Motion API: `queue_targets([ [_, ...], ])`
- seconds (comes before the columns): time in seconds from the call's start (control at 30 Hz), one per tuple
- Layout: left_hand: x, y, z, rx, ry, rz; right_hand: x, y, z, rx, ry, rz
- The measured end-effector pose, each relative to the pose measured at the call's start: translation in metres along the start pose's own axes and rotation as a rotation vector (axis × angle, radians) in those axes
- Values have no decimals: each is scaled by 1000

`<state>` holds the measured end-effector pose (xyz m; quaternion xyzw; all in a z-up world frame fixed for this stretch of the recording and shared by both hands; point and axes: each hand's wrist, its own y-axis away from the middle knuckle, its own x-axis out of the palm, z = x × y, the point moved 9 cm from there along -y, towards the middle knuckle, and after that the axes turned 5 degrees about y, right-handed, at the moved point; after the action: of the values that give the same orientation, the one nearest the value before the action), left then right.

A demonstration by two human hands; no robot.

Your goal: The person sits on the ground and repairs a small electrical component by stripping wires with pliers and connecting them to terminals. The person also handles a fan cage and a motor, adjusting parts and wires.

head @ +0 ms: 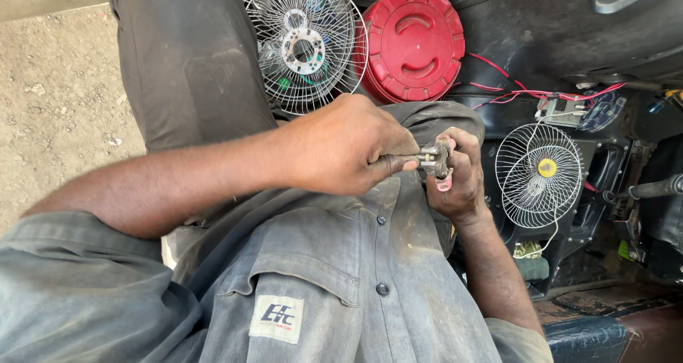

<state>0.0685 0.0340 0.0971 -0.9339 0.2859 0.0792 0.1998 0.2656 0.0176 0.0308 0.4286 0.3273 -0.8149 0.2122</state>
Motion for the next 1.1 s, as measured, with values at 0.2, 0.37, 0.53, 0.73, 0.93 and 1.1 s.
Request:
queue_targets([
  [0.2,13,-5,9,-151,85,310,5,-3,6,-38,-5,30],
  [0.37,29,3,14,-349,418,448,-2,-10,11,-101,-8,25],
  [0.53,12,3,-9,28,32,130,0,-8,7,-60,-47,51],
  [0.73,18,12,-8,112,-277,-9,4,-1,7,-31,-34,69],
  [0.93,26,18,-9,164,-528,-77,0,6,11,25,23,75],
  [1.1,25,21,-13,250,-697,-168,-2,9,16,91,55,88],
])
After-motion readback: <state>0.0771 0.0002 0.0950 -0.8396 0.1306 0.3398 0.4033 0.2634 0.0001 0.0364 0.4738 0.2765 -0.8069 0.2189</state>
